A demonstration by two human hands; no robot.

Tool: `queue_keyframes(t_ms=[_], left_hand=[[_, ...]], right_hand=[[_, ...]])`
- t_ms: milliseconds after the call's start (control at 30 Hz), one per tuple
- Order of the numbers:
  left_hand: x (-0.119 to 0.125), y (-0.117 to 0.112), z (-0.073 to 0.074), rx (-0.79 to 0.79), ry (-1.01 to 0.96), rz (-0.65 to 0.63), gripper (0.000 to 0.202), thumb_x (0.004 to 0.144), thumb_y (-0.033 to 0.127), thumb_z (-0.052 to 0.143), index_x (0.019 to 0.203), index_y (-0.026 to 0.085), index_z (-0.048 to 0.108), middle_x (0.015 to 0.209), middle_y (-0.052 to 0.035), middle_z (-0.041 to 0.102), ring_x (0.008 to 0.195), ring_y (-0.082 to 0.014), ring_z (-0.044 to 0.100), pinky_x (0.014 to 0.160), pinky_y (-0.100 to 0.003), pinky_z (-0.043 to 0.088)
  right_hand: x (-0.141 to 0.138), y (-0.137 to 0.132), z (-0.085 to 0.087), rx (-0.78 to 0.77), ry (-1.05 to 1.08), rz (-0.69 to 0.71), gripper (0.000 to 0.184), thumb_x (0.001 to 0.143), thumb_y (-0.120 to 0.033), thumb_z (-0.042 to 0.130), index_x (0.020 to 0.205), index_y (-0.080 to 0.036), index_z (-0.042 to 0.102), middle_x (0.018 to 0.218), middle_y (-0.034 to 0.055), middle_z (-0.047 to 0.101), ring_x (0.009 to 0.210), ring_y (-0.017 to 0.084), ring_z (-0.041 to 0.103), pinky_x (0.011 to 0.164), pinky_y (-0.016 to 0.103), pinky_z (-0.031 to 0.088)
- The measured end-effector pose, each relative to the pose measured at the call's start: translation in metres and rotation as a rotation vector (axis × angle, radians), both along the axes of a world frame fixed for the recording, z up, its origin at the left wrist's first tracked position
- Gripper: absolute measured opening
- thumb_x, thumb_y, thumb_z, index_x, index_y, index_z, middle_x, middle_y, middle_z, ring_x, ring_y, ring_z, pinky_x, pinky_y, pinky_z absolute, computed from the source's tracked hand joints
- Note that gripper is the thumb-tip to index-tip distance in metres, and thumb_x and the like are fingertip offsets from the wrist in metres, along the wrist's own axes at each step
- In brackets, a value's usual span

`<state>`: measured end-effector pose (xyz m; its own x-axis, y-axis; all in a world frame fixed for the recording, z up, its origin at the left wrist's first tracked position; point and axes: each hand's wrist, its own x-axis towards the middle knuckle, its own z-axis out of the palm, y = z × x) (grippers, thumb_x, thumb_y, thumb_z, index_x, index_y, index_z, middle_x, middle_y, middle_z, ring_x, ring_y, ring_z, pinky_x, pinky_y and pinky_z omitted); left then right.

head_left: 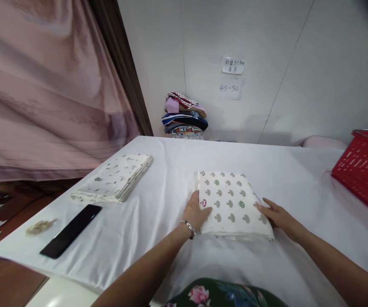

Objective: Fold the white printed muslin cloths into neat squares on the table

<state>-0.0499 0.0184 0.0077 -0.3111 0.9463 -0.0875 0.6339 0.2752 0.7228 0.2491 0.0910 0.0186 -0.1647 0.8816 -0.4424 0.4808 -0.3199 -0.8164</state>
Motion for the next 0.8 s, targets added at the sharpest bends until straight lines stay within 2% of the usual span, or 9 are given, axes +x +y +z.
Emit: queue_keyframes(t_ms=[100, 200, 333, 433, 533, 667, 733, 800], left_hand=[[0.005, 0.004, 0.003, -0.045, -0.094, 0.090, 0.072, 0.075, 0.045, 0.057, 0.135, 0.018, 0.028, 0.136, -0.0119, 0.043, 0.116, -0.0233, 0.049, 0.093, -0.031, 0.041], [0.000, 0.011, 0.012, -0.129, -0.152, 0.152, 0.069, 0.076, 0.048, 0.054, 0.132, 0.015, 0.031, 0.128, -0.0126, 0.051, 0.107, -0.0232, 0.056, 0.088, -0.031, 0.043], [-0.010, 0.022, 0.018, -0.222, -0.153, 0.133, 0.073, 0.073, 0.048, 0.057, 0.131, 0.010, 0.035, 0.113, -0.0136, 0.061, 0.102, -0.0245, 0.058, 0.085, -0.031, 0.044], [-0.013, 0.027, 0.018, -0.275, -0.135, 0.119, 0.068, 0.069, 0.049, 0.060, 0.124, 0.012, 0.044, 0.116, -0.0147, 0.060, 0.104, -0.0257, 0.058, 0.082, -0.030, 0.045], [-0.012, 0.028, 0.014, -0.271, -0.167, 0.103, 0.056, 0.068, 0.050, 0.060, 0.110, 0.013, 0.054, 0.113, -0.0137, 0.062, 0.100, -0.0264, 0.059, 0.078, -0.031, 0.047], [-0.011, 0.029, 0.012, -0.243, -0.217, 0.075, 0.035, 0.067, 0.042, 0.062, 0.090, 0.015, 0.060, 0.096, -0.0084, 0.068, 0.087, -0.0236, 0.062, 0.072, -0.030, 0.048], [-0.017, 0.035, 0.016, -0.210, -0.212, 0.049, 0.030, 0.067, 0.038, 0.063, 0.086, 0.015, 0.060, 0.091, -0.0064, 0.068, 0.084, -0.0220, 0.062, 0.070, -0.028, 0.048], [-0.030, 0.047, 0.027, -0.152, -0.186, 0.029, 0.028, 0.066, 0.033, 0.065, 0.087, 0.015, 0.061, 0.088, -0.0054, 0.068, 0.084, -0.0211, 0.062, 0.069, -0.026, 0.048]], right_hand=[[-0.008, 0.019, 0.002, -0.011, 0.117, -0.073, 0.091, 0.073, -0.058, 0.058, 0.143, -0.018, 0.016, 0.124, 0.0163, 0.054, 0.094, 0.026, 0.063, 0.078, 0.038, 0.054], [-0.021, 0.039, 0.003, -0.049, 0.220, -0.118, 0.092, 0.072, -0.054, 0.061, 0.143, -0.019, 0.015, 0.120, 0.0167, 0.057, 0.091, 0.026, 0.064, 0.078, 0.039, 0.054], [-0.037, 0.056, 0.003, -0.085, 0.378, -0.139, 0.095, 0.071, -0.047, 0.066, 0.143, -0.017, 0.012, 0.127, 0.0178, 0.051, 0.097, 0.026, 0.062, 0.079, 0.039, 0.054], [-0.043, 0.062, 0.002, -0.121, 0.448, -0.127, 0.097, 0.070, -0.044, 0.068, 0.143, -0.017, 0.009, 0.133, 0.0186, 0.045, 0.099, 0.026, 0.061, 0.079, 0.039, 0.055], [-0.043, 0.062, -0.001, -0.122, 0.471, -0.082, 0.097, 0.072, -0.045, 0.066, 0.143, -0.018, 0.007, 0.136, 0.0180, 0.042, 0.103, 0.027, 0.059, 0.080, 0.040, 0.055], [-0.040, 0.061, -0.006, -0.057, 0.438, -0.068, 0.099, 0.072, -0.045, 0.066, 0.144, -0.020, 0.003, 0.135, 0.0183, 0.042, 0.099, 0.029, 0.061, 0.076, 0.041, 0.056], [-0.040, 0.060, -0.004, -0.012, 0.445, -0.095, 0.099, 0.071, -0.043, 0.067, 0.144, -0.022, 0.003, 0.133, 0.0174, 0.045, 0.096, 0.029, 0.062, 0.075, 0.042, 0.056], [-0.045, 0.060, 0.002, 0.034, 0.511, -0.132, 0.099, 0.070, -0.039, 0.069, 0.144, -0.025, 0.005, 0.130, 0.0151, 0.049, 0.096, 0.029, 0.062, 0.077, 0.042, 0.055]])
